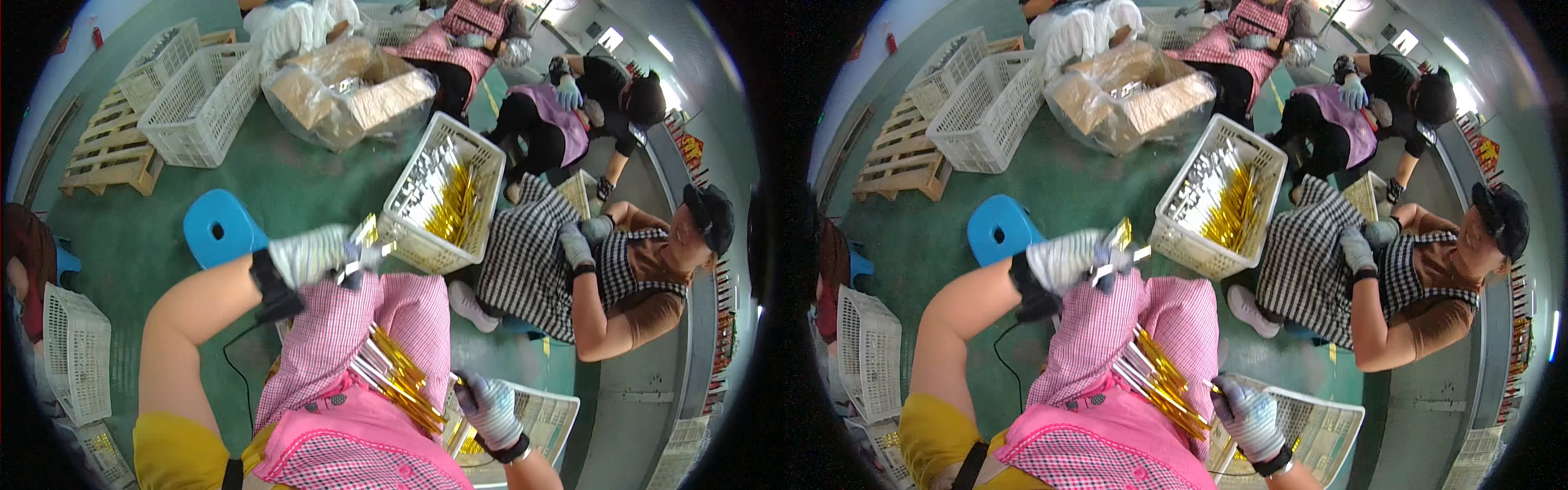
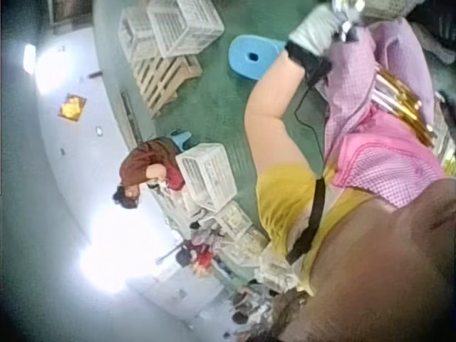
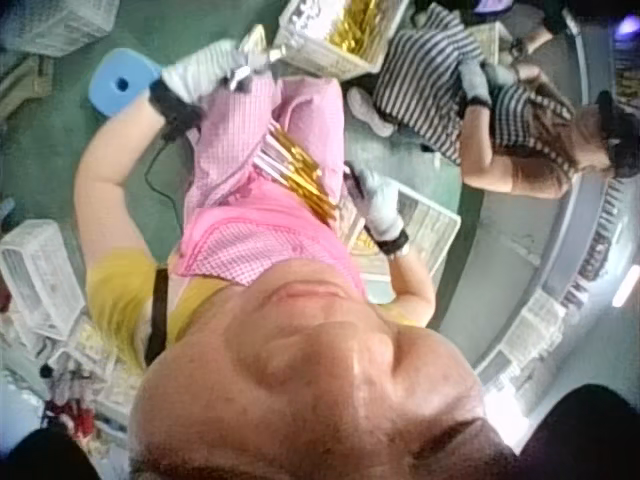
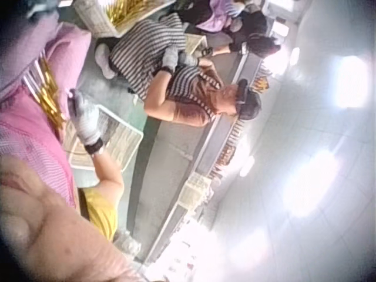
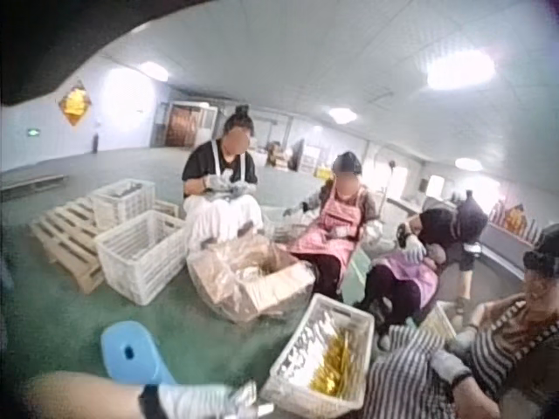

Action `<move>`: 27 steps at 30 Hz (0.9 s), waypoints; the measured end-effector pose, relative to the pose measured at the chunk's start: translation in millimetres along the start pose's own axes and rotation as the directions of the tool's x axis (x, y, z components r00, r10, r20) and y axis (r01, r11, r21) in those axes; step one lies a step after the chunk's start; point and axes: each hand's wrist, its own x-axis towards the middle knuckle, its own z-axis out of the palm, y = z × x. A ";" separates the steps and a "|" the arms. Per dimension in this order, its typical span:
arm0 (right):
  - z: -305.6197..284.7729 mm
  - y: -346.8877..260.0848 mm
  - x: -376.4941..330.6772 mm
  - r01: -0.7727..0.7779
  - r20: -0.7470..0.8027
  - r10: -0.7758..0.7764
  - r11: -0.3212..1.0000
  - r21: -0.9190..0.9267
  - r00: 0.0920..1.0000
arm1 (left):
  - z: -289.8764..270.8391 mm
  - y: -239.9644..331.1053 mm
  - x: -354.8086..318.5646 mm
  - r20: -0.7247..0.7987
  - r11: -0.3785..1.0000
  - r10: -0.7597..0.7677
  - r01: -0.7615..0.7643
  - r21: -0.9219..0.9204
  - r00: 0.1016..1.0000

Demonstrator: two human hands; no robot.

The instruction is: The person is assembling and grouping small gold-colored cylindrical industrial components into batches.

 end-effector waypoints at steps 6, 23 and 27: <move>8.8 3.3 -14.4 -0.017 -0.104 0.020 0.999 0.032 0.994 | -120.3 122.8 103.5 -0.717 0.934 0.179 -0.345 -0.091 0.674; 23.7 -14.2 55.6 -0.059 0.000 0.062 0.960 -0.275 0.998 | 38.7 -19.6 -45.2 -0.086 0.513 0.519 -0.229 0.827 0.851; 61.5 -40.9 75.1 0.051 0.068 -0.025 0.906 -0.421 0.997 | 56.7 -47.7 -56.7 0.005 0.446 0.571 -0.315 0.838 0.821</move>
